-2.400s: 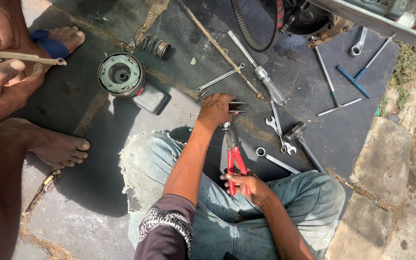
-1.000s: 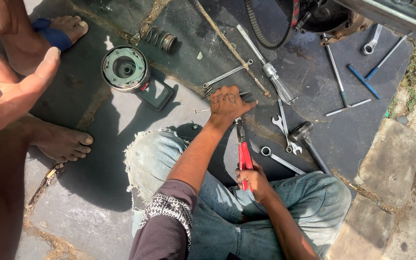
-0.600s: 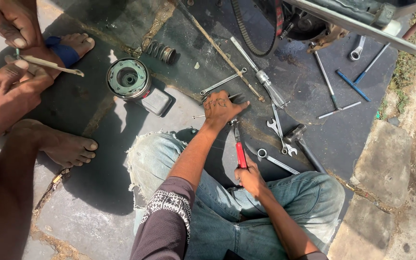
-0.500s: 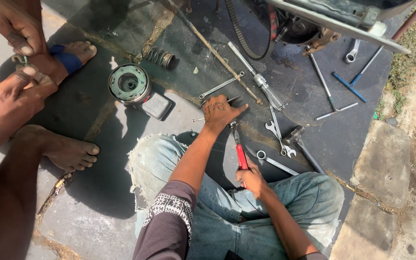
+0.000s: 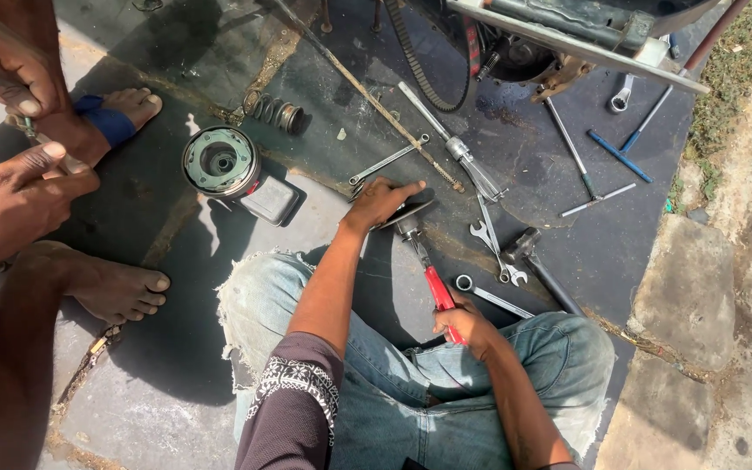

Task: The person sits on the ground repairing motorcycle components, using red-handled pliers to grip and work on a clutch bell and a spring assembly, and handling wrenches and other hand tools laid out on the pavement. A second person nearby handles small parts and a stick.

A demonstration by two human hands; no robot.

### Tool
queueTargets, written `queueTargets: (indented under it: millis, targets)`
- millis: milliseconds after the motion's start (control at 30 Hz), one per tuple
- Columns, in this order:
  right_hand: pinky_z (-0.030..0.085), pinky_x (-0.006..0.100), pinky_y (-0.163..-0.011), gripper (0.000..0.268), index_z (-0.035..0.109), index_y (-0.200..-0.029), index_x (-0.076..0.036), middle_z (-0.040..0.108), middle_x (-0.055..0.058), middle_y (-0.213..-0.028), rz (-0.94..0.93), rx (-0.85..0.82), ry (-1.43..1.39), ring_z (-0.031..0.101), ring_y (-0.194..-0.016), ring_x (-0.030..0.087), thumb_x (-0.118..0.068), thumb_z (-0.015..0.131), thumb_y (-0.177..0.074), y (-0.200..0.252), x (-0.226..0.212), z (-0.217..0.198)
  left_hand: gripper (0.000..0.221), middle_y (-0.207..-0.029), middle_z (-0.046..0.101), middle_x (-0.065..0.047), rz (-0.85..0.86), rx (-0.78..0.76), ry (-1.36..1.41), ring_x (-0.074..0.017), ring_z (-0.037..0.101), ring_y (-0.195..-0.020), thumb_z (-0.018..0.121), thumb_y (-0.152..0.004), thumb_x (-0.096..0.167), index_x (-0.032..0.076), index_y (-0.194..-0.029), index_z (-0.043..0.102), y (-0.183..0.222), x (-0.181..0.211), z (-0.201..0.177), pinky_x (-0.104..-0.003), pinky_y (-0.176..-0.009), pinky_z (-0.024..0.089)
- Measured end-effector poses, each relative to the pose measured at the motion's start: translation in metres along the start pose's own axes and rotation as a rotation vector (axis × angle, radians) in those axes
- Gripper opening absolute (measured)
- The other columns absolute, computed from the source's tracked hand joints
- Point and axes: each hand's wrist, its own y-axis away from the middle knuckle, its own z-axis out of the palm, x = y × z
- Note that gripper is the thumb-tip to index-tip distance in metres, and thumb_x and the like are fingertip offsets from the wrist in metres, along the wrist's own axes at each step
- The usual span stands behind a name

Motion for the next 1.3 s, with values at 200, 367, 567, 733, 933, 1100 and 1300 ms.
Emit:
queueTargets:
  millis: [200,367,567,733,933,1100,1300]
  targets:
    - [0.046,0.03,-0.057,0.075,0.055,-0.137,-0.014,0.056,0.003,-0.079,-0.012,-0.021,0.036,0.052,-0.066,0.015,-0.004,0.067,-0.064,0.021,-0.028,0.012,0.092,-0.12,0.073,-0.025,0.14,0.153,-0.015,-0.035,0.072,-0.117,0.064,-0.077,0.077,-0.003,-0.121,0.072,-0.022,-0.017,0.004,-0.043,-0.106,0.053]
    - [0.045,0.03,-0.057,0.098,0.041,-0.156,-0.024,0.057,0.003,-0.078,0.023,0.036,0.134,0.051,-0.064,0.014,-0.004,0.065,-0.062,0.031,-0.042,0.019,0.092,-0.122,0.075,-0.015,-0.065,-0.033,0.036,-0.0304,0.07,-0.115,0.055,-0.058,0.079,0.011,-0.116,0.078,-0.001,0.007,-0.004,-0.044,-0.097,0.047]
    - [0.047,0.03,-0.058,0.09,0.048,-0.153,-0.016,0.055,0.003,-0.078,0.015,-0.006,0.095,0.052,-0.064,0.014,-0.005,0.066,-0.065,0.023,-0.031,0.014,0.08,-0.106,0.077,-0.024,0.102,0.344,0.061,-0.0331,0.067,-0.109,0.081,-0.067,0.064,-0.005,-0.107,0.075,-0.001,-0.002,0.011,-0.045,-0.097,0.05]
    - [0.046,0.03,-0.058,0.09,0.047,-0.153,-0.015,0.055,0.002,-0.078,0.005,-0.023,0.067,0.052,-0.064,0.014,-0.004,0.067,-0.066,0.018,-0.019,0.011,0.055,-0.086,0.079,-0.02,0.185,0.381,-0.126,-0.0312,0.077,-0.085,0.073,-0.08,0.054,0.0,-0.089,0.079,0.02,0.023,0.013,-0.039,-0.087,0.058]
    - [0.046,0.03,-0.058,0.104,0.033,-0.161,-0.027,0.056,0.003,-0.077,0.029,-0.004,0.126,0.051,-0.064,0.014,-0.003,0.067,-0.065,0.032,-0.037,0.019,0.053,-0.102,0.073,-0.02,0.192,0.426,-0.369,-0.0378,0.067,-0.108,0.065,-0.088,0.055,0.005,-0.1,0.076,0.009,0.023,0.022,-0.06,-0.099,0.042]
    - [0.046,0.029,-0.058,0.106,0.03,-0.161,-0.029,0.058,0.004,-0.08,0.054,0.008,0.182,0.05,-0.064,0.014,-0.003,0.068,-0.065,0.033,-0.043,0.023,0.066,-0.125,0.07,-0.016,-0.043,0.231,-0.415,-0.0393,0.057,-0.132,0.049,-0.093,0.064,0.009,-0.117,0.074,0.009,0.031,0.023,-0.077,-0.119,0.011]
    - [0.044,0.03,-0.059,0.106,0.033,-0.161,-0.028,0.059,0.005,-0.081,0.09,0.032,0.17,0.048,-0.063,0.016,-0.004,0.069,-0.065,0.032,-0.042,0.023,0.074,-0.143,0.056,-0.022,-0.099,0.21,-0.497,-0.0474,0.027,-0.15,0.046,-0.096,0.069,0.007,-0.132,0.067,0.01,0.027,0.018,-0.075,-0.119,0.005]
